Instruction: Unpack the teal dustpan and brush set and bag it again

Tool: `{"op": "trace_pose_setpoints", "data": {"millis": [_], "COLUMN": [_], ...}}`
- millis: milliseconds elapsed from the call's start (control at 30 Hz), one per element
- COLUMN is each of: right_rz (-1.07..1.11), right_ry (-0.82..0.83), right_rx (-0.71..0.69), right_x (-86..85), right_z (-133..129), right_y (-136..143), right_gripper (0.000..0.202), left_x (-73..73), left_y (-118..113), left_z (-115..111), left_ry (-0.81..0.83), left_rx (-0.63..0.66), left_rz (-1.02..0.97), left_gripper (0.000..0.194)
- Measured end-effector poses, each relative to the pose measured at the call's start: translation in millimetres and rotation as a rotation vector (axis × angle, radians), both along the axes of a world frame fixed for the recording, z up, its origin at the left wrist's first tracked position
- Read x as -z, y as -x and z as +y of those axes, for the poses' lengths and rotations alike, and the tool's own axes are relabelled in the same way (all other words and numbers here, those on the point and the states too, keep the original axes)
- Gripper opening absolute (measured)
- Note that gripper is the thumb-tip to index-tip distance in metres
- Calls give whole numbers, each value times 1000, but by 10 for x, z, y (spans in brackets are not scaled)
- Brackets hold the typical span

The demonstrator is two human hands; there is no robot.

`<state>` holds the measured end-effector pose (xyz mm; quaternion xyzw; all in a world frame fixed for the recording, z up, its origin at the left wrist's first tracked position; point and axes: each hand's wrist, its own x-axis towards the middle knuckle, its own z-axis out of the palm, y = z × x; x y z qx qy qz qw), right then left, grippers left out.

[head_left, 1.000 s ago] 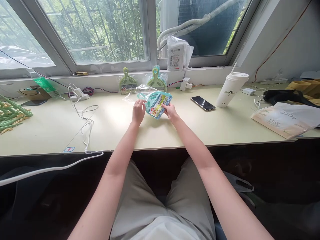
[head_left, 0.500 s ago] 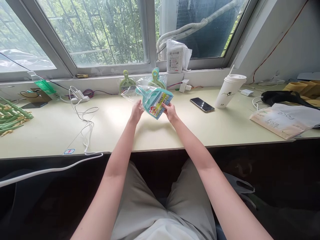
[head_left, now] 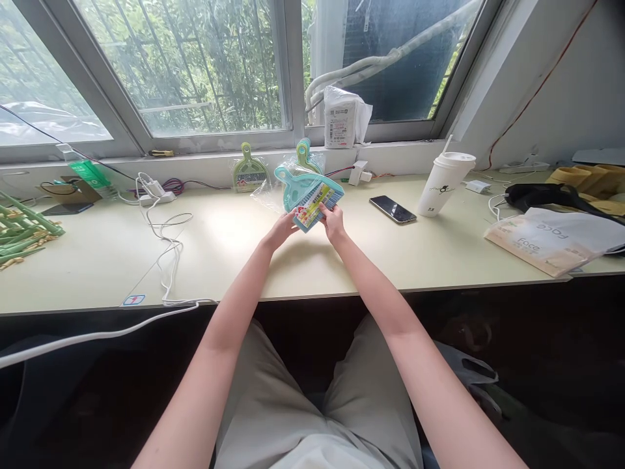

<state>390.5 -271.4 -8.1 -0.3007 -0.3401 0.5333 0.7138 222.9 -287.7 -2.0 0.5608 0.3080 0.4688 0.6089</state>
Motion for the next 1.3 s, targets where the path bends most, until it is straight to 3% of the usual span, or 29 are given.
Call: {"op": "trace_pose_setpoints", "data": {"millis": [133,233,600,733,800,933,1000,1067,1200,1233,1300], "right_rz": [-44,-40,-105,-128,-112,-59,-33,-27,-54,-64,-92], "right_ry": [-22,-26,-62,-35,-17,-26,-24,-5,27,28,28], "right_rx": [31,26,-164,-172,-129,-38,-1,36,60,56,43], "right_x": [-8,-23,-239,-288,-283,-230,-199,-173,-131,-121,-102], "right_z": [1,-5,-123,-144,-146,-136,-128,-119,-114,-114,-114], "right_y": [-11,-9,-153,-184,-155,-74,-49,-35,-4,10,41], "right_gripper": [21,21,22,20,19,19,18,17,17,18,21], "left_x": [-22,-26,-153,-191,-194,-195,-206,-225,-271,-277,-278], "left_y": [-7,-50,92,51,-15,-107,-64,39,209,206,146], "left_z": [-42,-59,-77,-150,-194,-228,-200,-157,-144,-163,-208], "left_ry": [65,49,-1,-31,-19,42,40,13,-247,-348,-545], "left_rx": [71,38,2,2,47,256,244,32,-825,-978,-1055], "left_rz": [91,51,34,52,95,224,283,388,558,577,660], "left_gripper": [55,59,48,48,49,63,73,79,62,53,35]}}
